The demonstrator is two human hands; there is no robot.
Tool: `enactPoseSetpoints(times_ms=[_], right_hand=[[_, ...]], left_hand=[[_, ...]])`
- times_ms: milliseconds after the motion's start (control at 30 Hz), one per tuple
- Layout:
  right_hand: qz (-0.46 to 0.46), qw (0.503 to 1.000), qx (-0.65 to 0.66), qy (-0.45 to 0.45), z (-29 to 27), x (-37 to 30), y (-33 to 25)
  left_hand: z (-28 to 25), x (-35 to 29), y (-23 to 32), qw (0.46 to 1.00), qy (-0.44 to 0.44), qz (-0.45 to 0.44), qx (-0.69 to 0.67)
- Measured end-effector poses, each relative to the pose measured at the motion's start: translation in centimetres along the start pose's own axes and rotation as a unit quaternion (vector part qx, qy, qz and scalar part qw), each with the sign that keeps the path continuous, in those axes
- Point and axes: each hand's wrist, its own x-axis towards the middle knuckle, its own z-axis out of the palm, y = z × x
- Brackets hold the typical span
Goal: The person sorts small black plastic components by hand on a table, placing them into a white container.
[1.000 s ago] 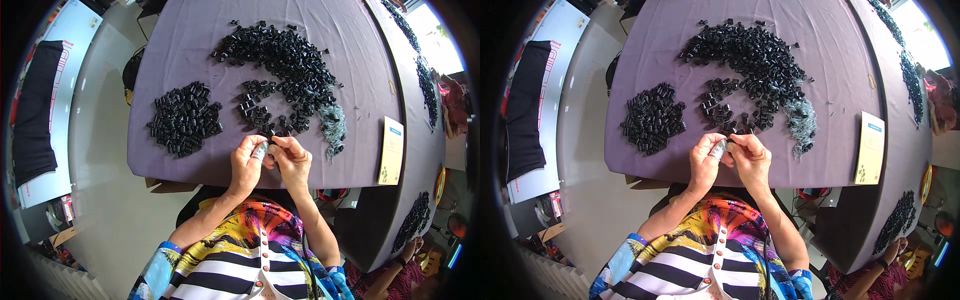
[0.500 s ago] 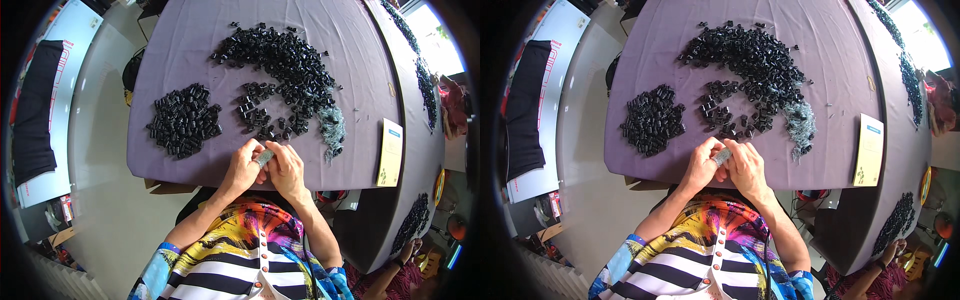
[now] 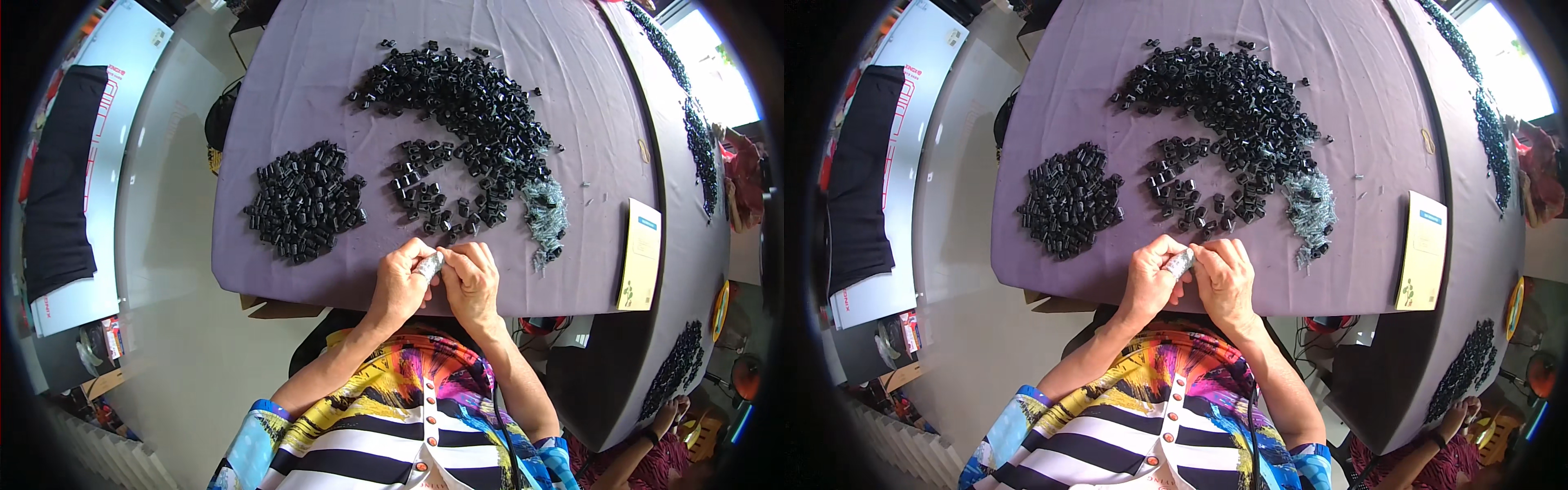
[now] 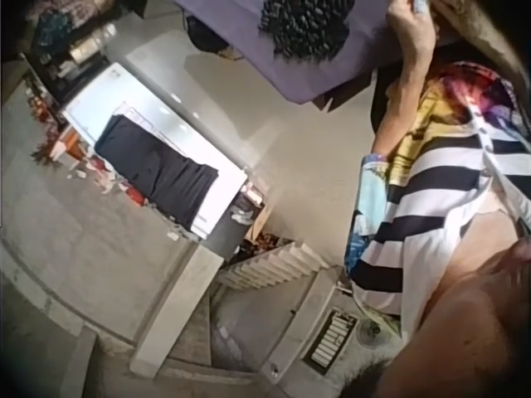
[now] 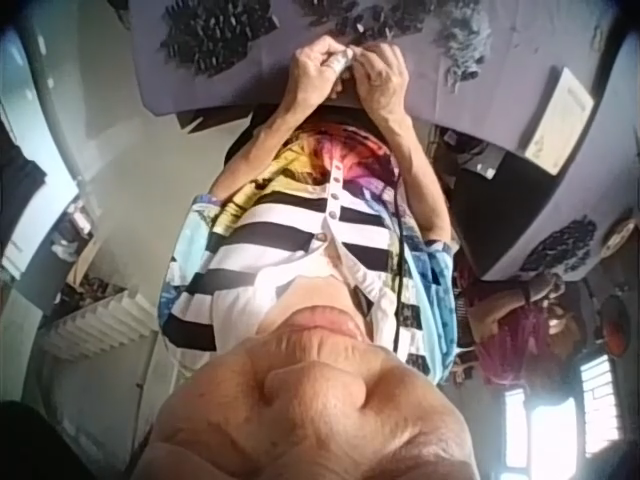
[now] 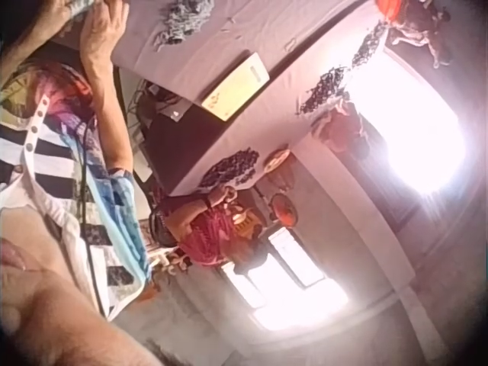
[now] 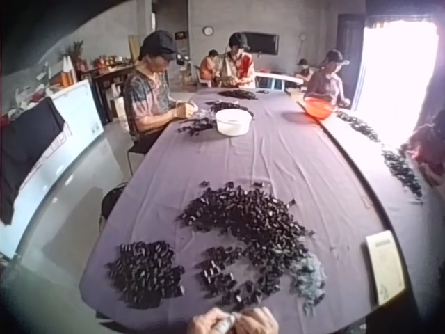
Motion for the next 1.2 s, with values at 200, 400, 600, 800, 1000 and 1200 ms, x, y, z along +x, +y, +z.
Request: enactPoseSetpoints(times_ms=[200, 400, 600, 800, 1000, 1200], right_hand=[[-0.016, 1.0, -0.008, 0.001, 0.3, -0.1, 0.4], [-0.016, 1.0, -0.013, -0.01, 0.4, 0.1, 0.3], [0.008, 0.998, -0.044, -0.039, -0.3, 0.1, 0.9], [0.067, 0.997, 0.001, -0.032, -3.2, 0.8, -0.3], [0.034, 0.977, -0.193, 0.09, -8.0, 3.5, 4.3], [0.053, 0.959, -0.272, 0.061, -7.3, 5.4, 6.1]], left_hand=[[0.3, 0.0, -0.5, 0.999, 0.002, -0.001, -0.033], [-0.1, 0.1, -1.1, 1.0, -0.007, 0.025, 0.008], [0.4, 0.1, 0.8, 0.999, -0.021, -0.008, 0.044], [0.8, 0.4, -1.0, 0.95, 0.043, 0.216, 0.223], [-1.8, 1.3, 0.2, 0.893, 0.14, 0.266, 0.335], [-5.5, 1.7, 1.0, 0.898, 0.162, 0.188, 0.365]])
